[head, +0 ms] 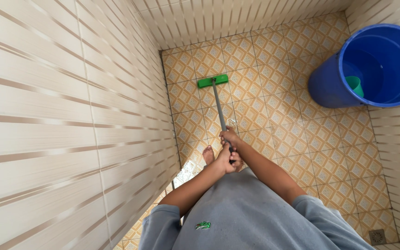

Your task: Mopping the tiled floor in a bathroom area.

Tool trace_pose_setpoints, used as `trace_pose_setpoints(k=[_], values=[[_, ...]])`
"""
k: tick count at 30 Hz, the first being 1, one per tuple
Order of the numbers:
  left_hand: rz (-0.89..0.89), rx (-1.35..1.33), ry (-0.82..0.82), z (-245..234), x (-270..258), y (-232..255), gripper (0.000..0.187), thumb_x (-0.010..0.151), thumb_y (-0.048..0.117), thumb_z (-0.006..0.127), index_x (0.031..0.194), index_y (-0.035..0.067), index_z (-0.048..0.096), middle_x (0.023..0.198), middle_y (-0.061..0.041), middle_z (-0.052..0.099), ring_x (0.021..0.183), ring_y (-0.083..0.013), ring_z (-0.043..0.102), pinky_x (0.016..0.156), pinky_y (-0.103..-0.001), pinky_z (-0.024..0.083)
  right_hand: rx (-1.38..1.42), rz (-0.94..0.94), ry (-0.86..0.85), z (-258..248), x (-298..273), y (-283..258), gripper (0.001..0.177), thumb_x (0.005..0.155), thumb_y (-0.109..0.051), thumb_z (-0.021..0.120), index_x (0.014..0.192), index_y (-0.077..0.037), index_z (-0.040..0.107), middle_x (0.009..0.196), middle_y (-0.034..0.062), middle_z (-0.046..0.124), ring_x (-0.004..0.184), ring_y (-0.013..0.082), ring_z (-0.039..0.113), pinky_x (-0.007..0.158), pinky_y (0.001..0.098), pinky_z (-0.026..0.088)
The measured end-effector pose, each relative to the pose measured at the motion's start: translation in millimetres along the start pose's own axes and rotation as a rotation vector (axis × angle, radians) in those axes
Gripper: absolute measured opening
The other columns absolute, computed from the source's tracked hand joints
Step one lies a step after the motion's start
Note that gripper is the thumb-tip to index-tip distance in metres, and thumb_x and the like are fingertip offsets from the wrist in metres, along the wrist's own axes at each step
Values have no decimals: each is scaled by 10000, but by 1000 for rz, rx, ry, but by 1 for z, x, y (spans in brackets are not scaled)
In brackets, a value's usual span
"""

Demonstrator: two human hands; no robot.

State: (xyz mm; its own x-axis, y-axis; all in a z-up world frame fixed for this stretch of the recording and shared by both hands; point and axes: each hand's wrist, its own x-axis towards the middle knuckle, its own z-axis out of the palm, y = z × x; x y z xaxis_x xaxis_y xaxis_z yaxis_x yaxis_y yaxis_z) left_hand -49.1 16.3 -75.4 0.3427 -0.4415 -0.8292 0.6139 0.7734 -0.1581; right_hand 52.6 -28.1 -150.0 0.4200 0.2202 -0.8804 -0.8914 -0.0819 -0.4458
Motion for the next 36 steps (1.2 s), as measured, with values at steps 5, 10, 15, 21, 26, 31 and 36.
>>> trace_pose_setpoints(k=[5, 10, 15, 21, 26, 31, 36], values=[[17, -30, -15, 19, 11, 19, 507, 1012, 716, 363, 906, 231, 463, 576, 80, 392, 398, -46, 340, 401, -249, 178, -17, -28, -16, -9, 32, -18, 743, 887, -3, 634, 1518, -121, 260, 652, 74, 533, 451, 159, 479, 365, 350, 413], [18, -48, -29, 24, 12, 21, 470, 1036, 678, 370, 952, 226, 466, 604, 77, 426, 413, -41, 363, 405, -246, 193, 52, 21, -42, -6, 13, -34, 732, 906, -5, 608, 1517, -160, 236, 647, 57, 527, 465, 130, 476, 379, 335, 408], [-18, 12, -31, 16, 1, 14, 510, 999, 722, 360, 876, 239, 468, 562, 92, 397, 389, -37, 346, 393, -253, 171, 162, 16, -108, -8, 18, -14, 680, 895, 45, 614, 1471, -92, 279, 619, 44, 488, 459, 114, 455, 372, 315, 396], [-74, -60, -47, -4, -27, -8, 514, 1031, 687, 359, 881, 214, 494, 594, 81, 418, 417, -36, 358, 420, -252, 191, 169, 61, -48, 6, -40, -5, 497, 885, 54, 599, 1277, -103, 337, 615, 64, 475, 458, 127, 438, 375, 323, 378], [-111, -113, -23, -2, -50, -32, 521, 1023, 689, 370, 860, 209, 490, 595, 77, 412, 420, -44, 351, 422, -254, 203, 181, 61, -113, 0, -65, 13, 268, 879, 50, 606, 1002, -45, 387, 612, 59, 460, 447, 120, 439, 360, 316, 353], [-143, -170, 43, 17, -80, -48, 544, 1019, 695, 373, 855, 192, 499, 614, 68, 418, 427, -53, 352, 427, -258, 204, 198, 105, -125, -6, -85, 22, 228, 881, 41, 605, 963, -44, 411, 625, 56, 462, 440, 120, 431, 367, 322, 357], [-153, -153, -23, 16, -97, -59, 496, 1054, 629, 402, 816, 201, 481, 621, 79, 428, 434, -48, 375, 435, -262, 236, 278, 139, -148, -5, -104, 31, 214, 902, 35, 588, 957, -55, 401, 638, 61, 461, 447, 121, 428, 375, 317, 347]])
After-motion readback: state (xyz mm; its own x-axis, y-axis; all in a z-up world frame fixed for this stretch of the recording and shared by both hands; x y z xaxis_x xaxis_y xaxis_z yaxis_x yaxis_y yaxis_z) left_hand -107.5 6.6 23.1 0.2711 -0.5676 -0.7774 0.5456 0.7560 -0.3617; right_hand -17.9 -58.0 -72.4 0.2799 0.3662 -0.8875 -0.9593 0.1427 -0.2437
